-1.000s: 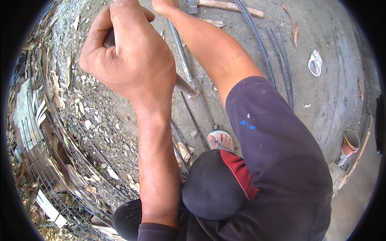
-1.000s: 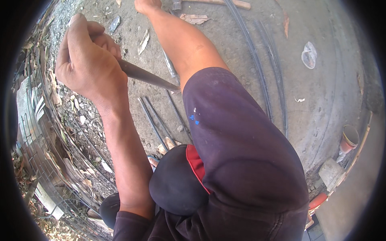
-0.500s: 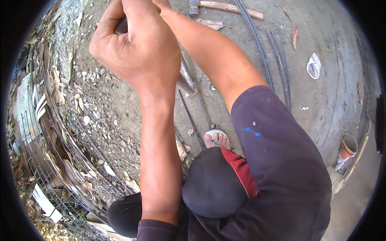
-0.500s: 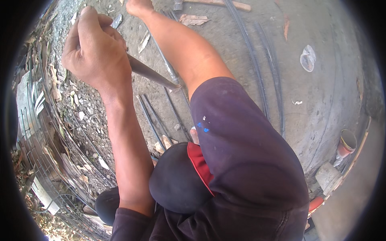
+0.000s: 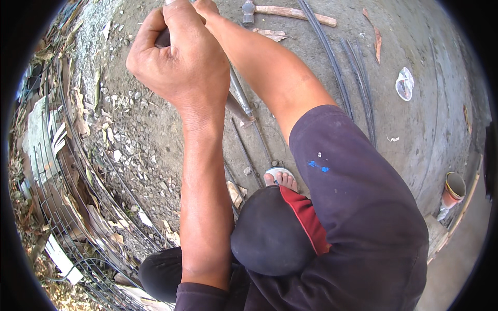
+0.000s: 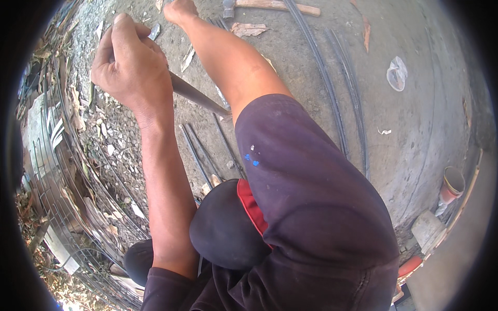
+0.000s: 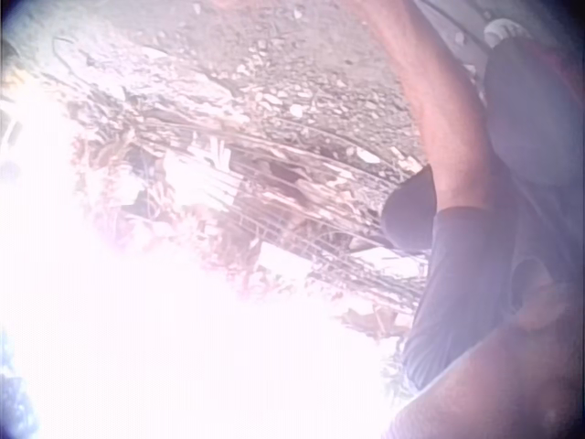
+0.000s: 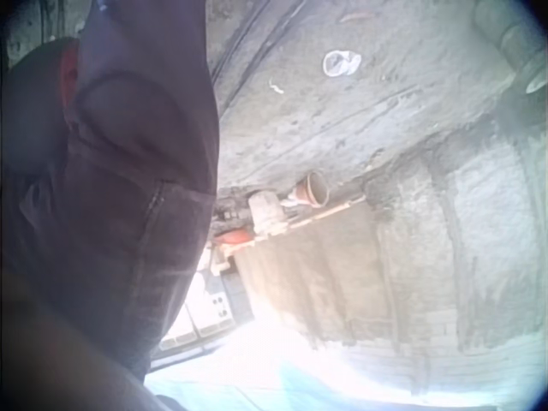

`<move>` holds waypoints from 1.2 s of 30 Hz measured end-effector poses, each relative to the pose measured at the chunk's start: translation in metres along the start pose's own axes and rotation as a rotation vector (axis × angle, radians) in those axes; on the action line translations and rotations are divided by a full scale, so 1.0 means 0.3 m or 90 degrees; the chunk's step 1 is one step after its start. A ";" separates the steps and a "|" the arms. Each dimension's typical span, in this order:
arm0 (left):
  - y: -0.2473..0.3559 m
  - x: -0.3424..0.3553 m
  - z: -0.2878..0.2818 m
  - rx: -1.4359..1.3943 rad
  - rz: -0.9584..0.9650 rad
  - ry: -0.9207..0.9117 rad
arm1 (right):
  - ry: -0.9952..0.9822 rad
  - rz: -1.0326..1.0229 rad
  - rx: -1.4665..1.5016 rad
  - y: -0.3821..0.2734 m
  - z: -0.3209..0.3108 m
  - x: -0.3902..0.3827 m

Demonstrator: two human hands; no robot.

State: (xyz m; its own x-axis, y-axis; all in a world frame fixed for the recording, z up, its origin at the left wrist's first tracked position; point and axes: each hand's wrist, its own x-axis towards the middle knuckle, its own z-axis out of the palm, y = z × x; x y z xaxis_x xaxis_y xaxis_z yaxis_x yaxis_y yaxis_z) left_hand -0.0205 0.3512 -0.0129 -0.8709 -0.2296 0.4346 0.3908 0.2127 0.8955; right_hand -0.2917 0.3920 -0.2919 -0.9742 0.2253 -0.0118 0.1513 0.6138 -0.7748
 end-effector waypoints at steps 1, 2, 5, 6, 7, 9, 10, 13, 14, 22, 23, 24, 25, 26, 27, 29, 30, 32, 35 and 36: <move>0.003 0.004 -0.009 0.005 -0.001 0.004 | 0.000 -0.006 -0.011 -0.018 -0.002 -0.006; 0.001 0.011 -0.015 0.018 0.017 0.010 | 0.000 -0.011 -0.023 -0.025 -0.014 -0.012; -0.003 0.013 0.003 0.023 0.033 0.022 | 0.084 0.088 0.024 0.053 -0.113 0.015; -0.002 0.004 0.015 0.013 0.020 0.026 | 0.128 0.139 0.052 0.100 -0.160 0.032; -0.019 0.008 -0.001 0.025 0.014 0.037 | 0.118 0.178 0.117 0.074 -0.168 -0.001; -0.046 0.044 -0.058 0.088 0.064 0.048 | 0.090 0.246 0.261 -0.064 -0.199 -0.087; -0.029 0.033 0.004 0.059 0.075 0.036 | 0.113 0.172 0.151 0.067 -0.259 -0.005; -0.034 0.035 0.017 0.068 0.051 0.001 | 0.167 0.185 0.144 0.075 -0.230 0.011; -0.034 0.039 0.011 0.048 0.030 -0.010 | 0.166 0.193 0.097 0.063 -0.214 0.008; 0.059 0.015 0.042 0.050 -0.014 0.002 | 0.086 0.127 0.096 0.019 -0.116 0.046; 0.060 0.024 0.029 0.023 -0.048 -0.016 | 0.082 0.119 0.095 0.012 -0.106 0.049; 0.035 0.018 0.030 0.028 -0.048 -0.023 | 0.076 0.115 0.093 0.011 -0.098 0.047; 0.028 0.024 0.032 0.027 -0.038 -0.032 | 0.079 0.109 0.092 0.002 -0.105 0.059; 0.035 0.032 0.014 0.042 -0.063 -0.069 | 0.078 0.105 0.090 -0.007 -0.104 0.064; 0.016 0.036 0.017 0.009 -0.030 -0.038 | 0.075 0.099 0.092 -0.022 -0.097 0.068; -0.021 0.039 0.041 -0.069 0.031 0.017 | 0.076 0.094 0.085 -0.023 -0.093 0.078; -0.034 0.031 0.044 -0.089 0.004 0.032 | 0.076 0.090 0.082 -0.029 -0.091 0.088; 0.018 0.024 0.029 -0.046 0.007 0.001 | 0.069 0.080 0.081 -0.033 -0.070 0.097; 0.030 0.030 0.015 0.006 0.002 -0.031 | 0.060 0.063 0.078 -0.037 -0.057 0.108; 0.027 0.031 0.012 0.046 -0.013 -0.040 | 0.057 0.060 0.077 -0.039 -0.054 0.110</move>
State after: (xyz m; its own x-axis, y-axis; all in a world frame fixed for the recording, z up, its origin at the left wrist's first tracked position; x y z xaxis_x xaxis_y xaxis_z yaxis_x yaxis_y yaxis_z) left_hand -0.0265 0.3544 -0.0020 -0.8964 -0.1746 0.4074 0.3525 0.2766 0.8940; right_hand -0.3230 0.4045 -0.2731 -0.9370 0.3474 -0.0365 0.2152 0.4919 -0.8436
